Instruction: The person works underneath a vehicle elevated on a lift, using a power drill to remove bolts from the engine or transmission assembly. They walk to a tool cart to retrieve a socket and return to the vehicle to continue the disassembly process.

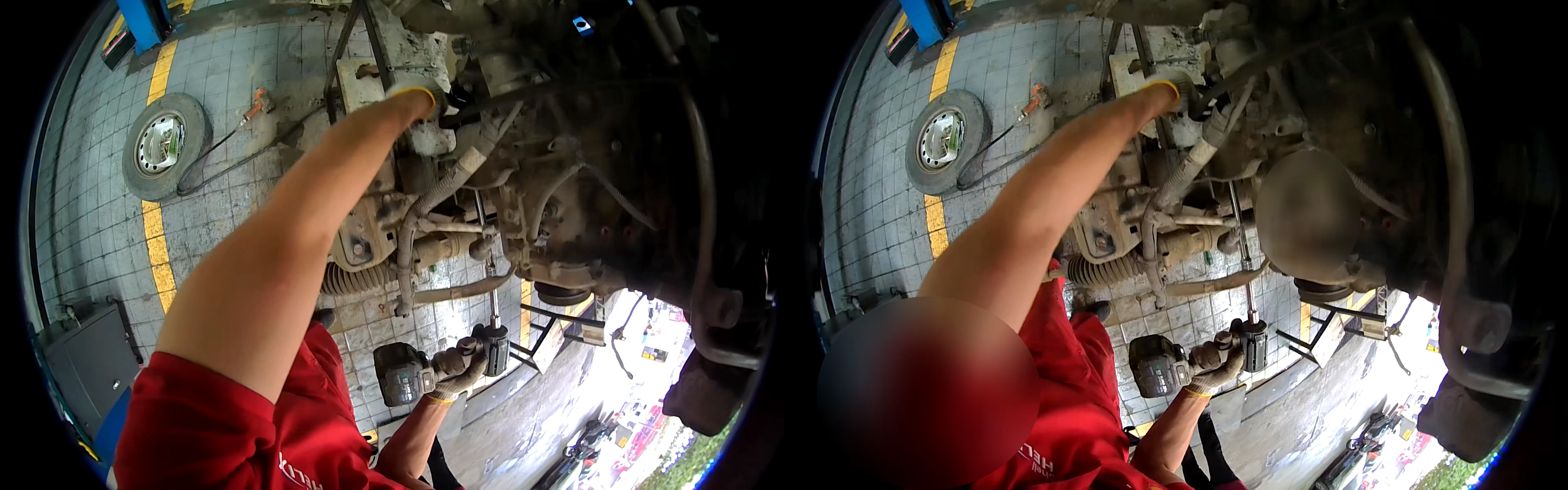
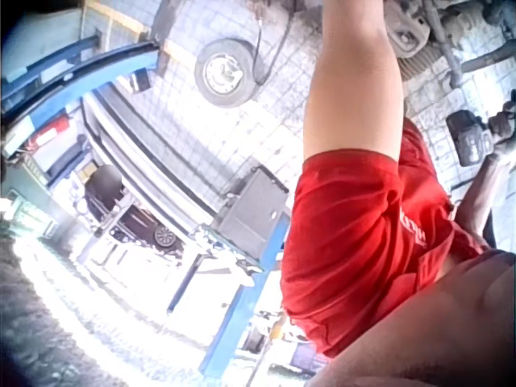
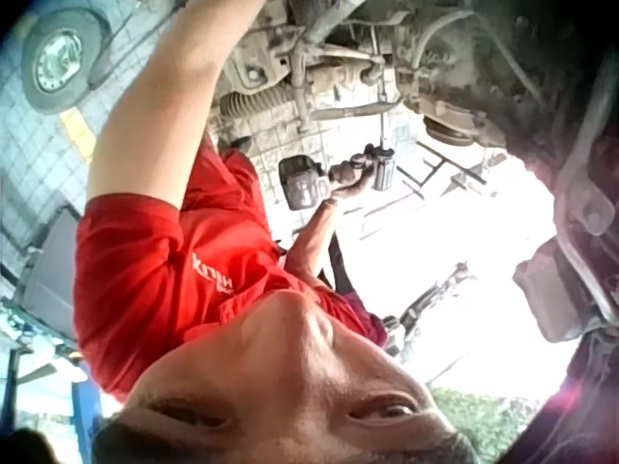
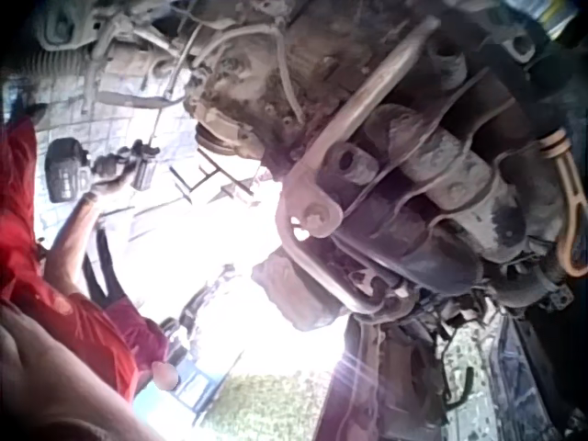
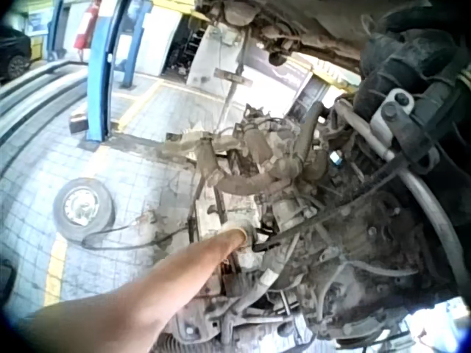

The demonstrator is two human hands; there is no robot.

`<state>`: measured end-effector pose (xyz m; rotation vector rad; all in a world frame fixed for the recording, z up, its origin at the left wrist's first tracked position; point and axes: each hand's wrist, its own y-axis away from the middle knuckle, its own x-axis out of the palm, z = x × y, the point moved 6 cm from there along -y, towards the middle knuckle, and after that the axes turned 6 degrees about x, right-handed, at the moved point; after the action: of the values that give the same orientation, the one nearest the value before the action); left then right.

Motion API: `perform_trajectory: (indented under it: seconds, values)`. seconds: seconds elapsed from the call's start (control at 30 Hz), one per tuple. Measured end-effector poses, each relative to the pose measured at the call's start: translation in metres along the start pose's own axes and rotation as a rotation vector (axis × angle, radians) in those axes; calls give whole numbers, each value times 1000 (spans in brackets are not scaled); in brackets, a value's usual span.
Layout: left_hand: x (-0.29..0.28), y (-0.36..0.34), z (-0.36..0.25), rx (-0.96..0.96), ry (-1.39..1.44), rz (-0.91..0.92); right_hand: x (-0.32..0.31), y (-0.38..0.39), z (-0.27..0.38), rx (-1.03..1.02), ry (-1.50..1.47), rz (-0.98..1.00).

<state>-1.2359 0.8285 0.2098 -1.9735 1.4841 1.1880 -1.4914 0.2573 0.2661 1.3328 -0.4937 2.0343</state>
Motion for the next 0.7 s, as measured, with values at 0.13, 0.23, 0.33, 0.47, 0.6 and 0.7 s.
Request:
perform_trajectory:
  seconds: [0.13,0.23,0.33,0.47,0.6,0.7]
  values:
    - [-23,40,35,550,-1077,107,4,11,-4,-55,-37,-161]
    - [-63,117,-19,-59,-139,-18,-22,54,8,-106,-42,-260]
    - [-89,160,-21,233,-813,42,-7,53,-2,17,-70,-8]
    - [-144,265,-25,-223,177,-426,-26,79,10,-42,-19,47]
    - [-153,362,-36,-129,274,-598,-39,108,22,-120,-121,10]
    - [-132,423,-59,-82,456,-639,-33,121,29,-123,-118,47]
